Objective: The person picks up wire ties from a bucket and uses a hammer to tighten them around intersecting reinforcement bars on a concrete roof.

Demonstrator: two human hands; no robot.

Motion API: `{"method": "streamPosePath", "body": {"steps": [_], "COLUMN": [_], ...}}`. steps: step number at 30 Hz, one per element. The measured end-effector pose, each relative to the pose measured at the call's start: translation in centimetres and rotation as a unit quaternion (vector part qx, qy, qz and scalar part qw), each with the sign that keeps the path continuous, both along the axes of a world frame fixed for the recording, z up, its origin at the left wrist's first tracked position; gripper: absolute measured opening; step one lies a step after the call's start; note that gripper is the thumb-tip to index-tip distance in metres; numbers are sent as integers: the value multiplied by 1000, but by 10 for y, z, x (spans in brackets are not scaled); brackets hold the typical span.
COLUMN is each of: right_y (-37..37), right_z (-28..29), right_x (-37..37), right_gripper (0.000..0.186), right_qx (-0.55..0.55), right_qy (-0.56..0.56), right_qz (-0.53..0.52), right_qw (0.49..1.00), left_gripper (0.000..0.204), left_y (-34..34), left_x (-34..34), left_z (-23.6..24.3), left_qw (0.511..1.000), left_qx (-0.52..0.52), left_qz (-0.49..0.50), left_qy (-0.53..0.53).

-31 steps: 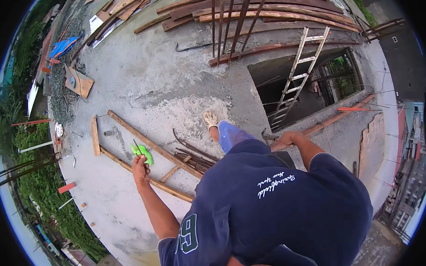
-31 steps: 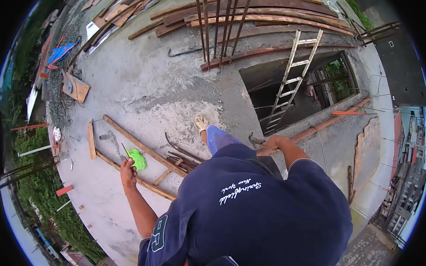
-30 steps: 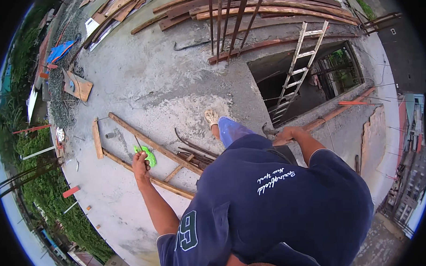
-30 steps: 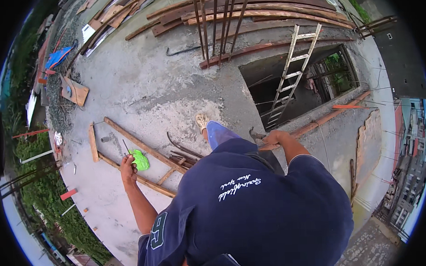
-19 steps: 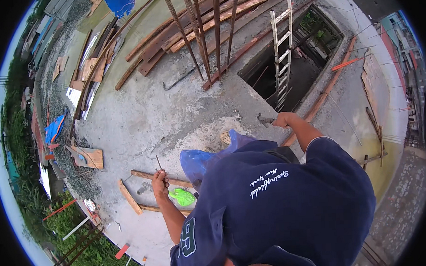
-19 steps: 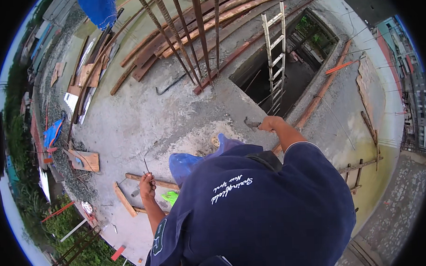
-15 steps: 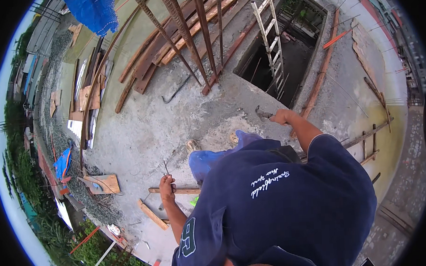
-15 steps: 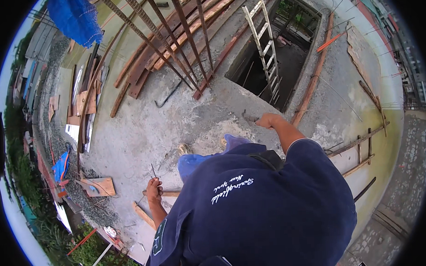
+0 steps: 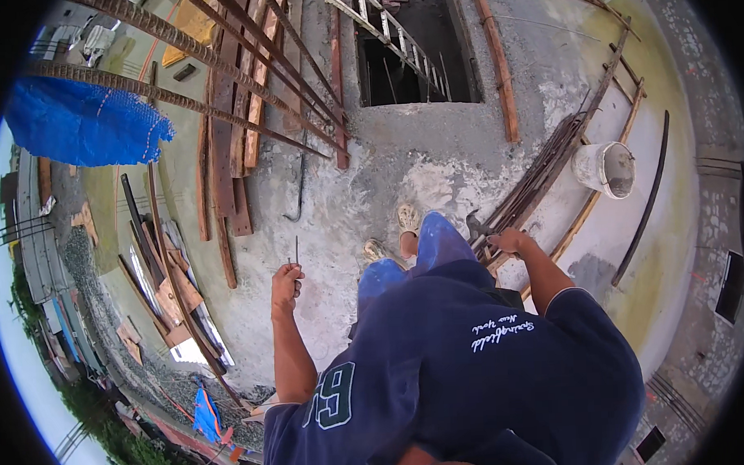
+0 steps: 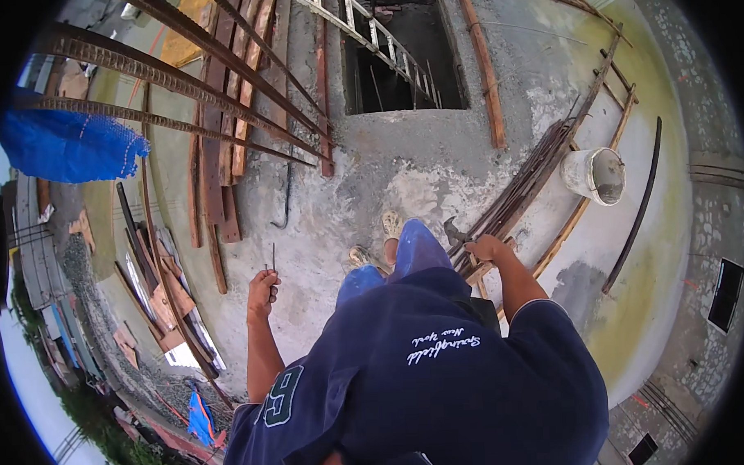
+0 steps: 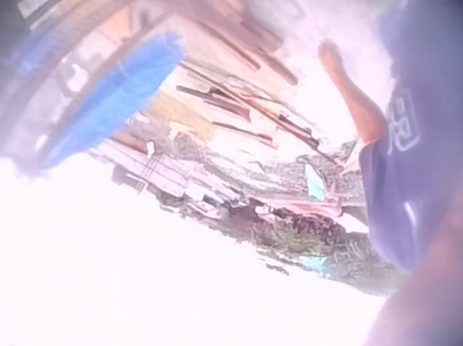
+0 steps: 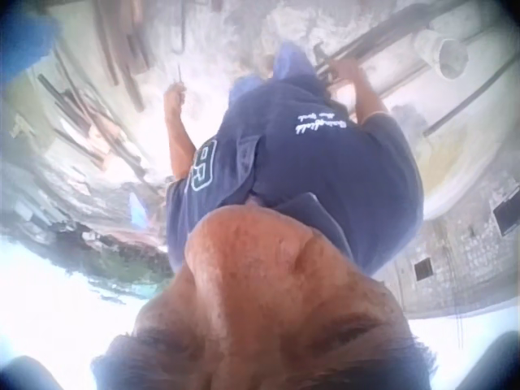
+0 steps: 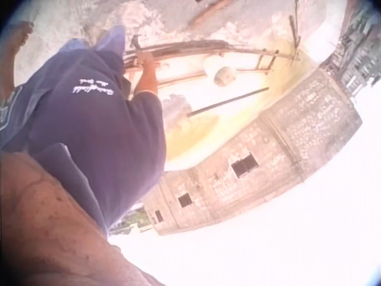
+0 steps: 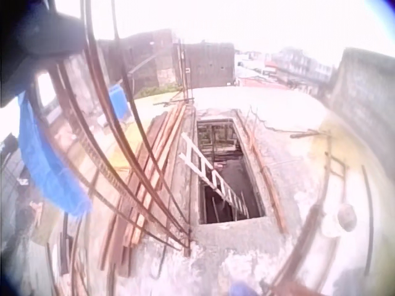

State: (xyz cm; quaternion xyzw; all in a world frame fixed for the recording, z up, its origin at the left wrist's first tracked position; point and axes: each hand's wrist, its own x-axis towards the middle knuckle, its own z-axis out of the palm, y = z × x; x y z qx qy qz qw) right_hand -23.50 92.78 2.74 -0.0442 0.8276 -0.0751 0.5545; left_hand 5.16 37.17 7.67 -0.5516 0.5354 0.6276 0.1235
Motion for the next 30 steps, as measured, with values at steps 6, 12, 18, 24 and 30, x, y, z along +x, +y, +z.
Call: {"method": "streamPosePath", "body": {"steps": [6,12,18,24,30], "right_y": [54,58,13,-88,-226], "right_z": [-65,-86,-86,-68,-37], "right_x": [93,174,230,266,258], "right_gripper": [62,57,61,59,48], "right_qx": [20,38,35,41,13], "right_qy": [-66,-148,-113,-41,60], "right_qz": [-184,-413,-496,-630,-764], "right_qw": [980,898,860,775,642], "left_gripper": [13,14,16,11,9], "left_y": [8,11,7,21,13], "left_x": [-119,-227,-300,-359,-351], "left_z": [6,-7,-38,-100,-197], "left_qw": [986,947,896,819,763], "left_qx": [6,-24,-24,40,86], "left_qz": [-166,-321,-441,-568,-640], "left_qy": [7,2,-41,-68,-28]}}
